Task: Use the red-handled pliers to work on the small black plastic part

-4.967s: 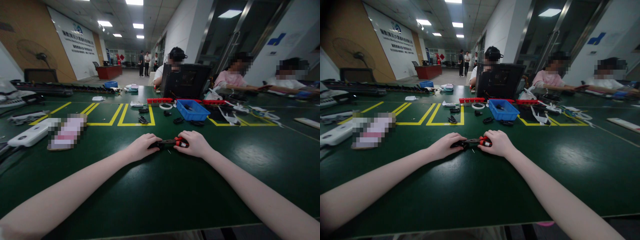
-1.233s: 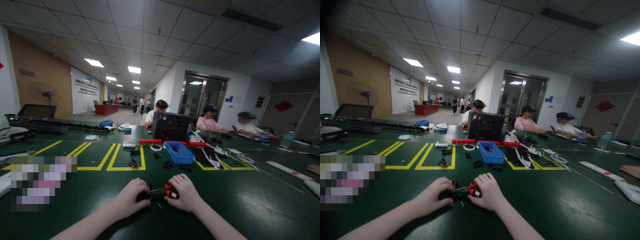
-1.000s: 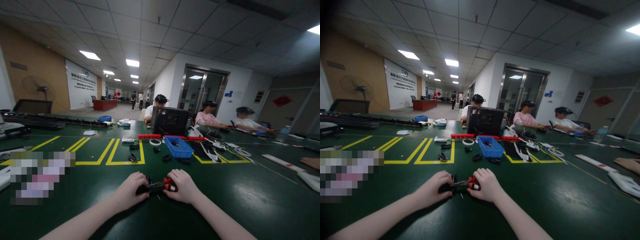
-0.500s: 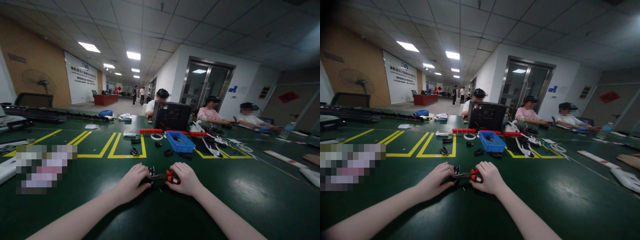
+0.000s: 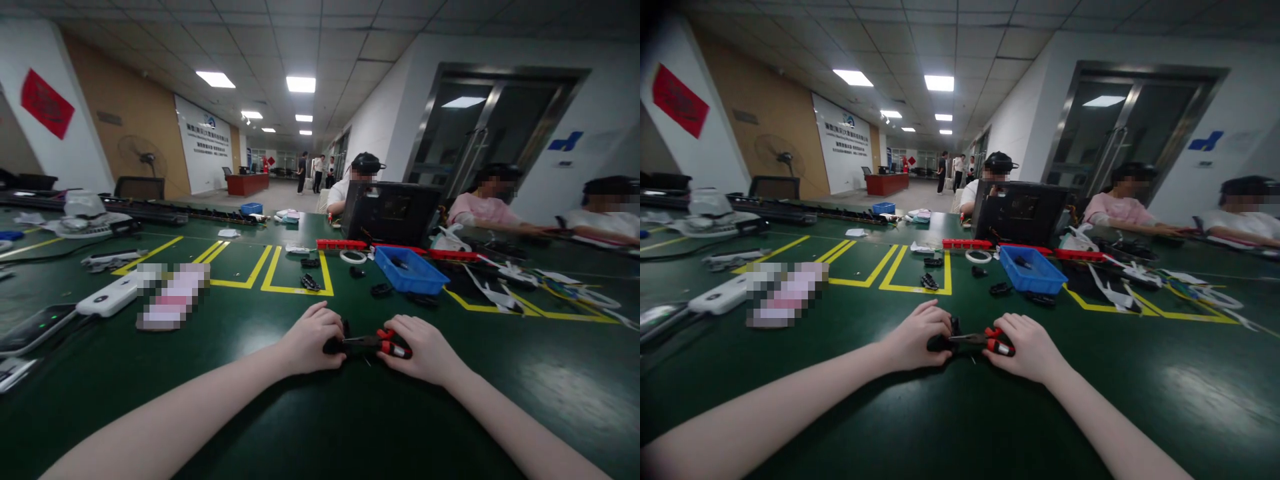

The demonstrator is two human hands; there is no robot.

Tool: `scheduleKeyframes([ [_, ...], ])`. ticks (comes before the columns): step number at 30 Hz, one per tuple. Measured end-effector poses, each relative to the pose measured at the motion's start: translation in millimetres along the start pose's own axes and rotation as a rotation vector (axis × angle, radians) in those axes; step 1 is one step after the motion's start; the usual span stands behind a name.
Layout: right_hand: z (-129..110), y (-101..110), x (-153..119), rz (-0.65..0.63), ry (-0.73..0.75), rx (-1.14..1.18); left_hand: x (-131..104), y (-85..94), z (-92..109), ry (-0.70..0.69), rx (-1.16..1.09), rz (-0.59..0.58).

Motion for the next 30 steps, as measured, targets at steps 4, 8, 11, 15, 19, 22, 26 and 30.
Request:
scheduleKeyframes([
  [4,-0.3,-1.3,0.0,-0.001,0.012,-0.036,-0.9,0.4,-0.6,0.004,0.007,0.005],
  [8,1.3,-3.4,-0.7,0.014,0.038,-0.064,-0.8,2.3,0.4,0.016,-0.038,-0.044],
  [11,4.3,-5.5,-0.7,0.023,0.044,-0.065,-0.5,5.2,2.4,0.005,-0.048,-0.071],
  [15,6.3,-7.4,-0.9,0.04,0.057,-0.067,0.4,6.6,2.0,0.0,-0.03,-0.084],
  [19,6.4,-6.9,-1.4,0.064,0.063,-0.082,1.9,3.2,-1.1,-0.003,0.004,-0.093],
  [22,6.0,-5.1,-1.6,0.086,0.058,-0.083,2.6,0.7,-3.2,-0.004,0.016,-0.1],
  [26,4.7,-2.5,-1.4,0.112,0.053,-0.088,2.5,0.2,-4.2,-0.014,0.017,-0.101],
  [30,3.3,-3.3,-1.4,0.11,0.061,-0.105,2.4,0.8,-4.3,-0.025,0.014,-0.098],
])
Point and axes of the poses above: each hand's wrist, its own x-axis towards the middle knuckle, its own y-axis out of the back of the hand, z = x × y, the point moved 6 cm from there along x, towards the middle knuckle, and after that the axes turned 11 degrees about -z, right-handed, at the moved point
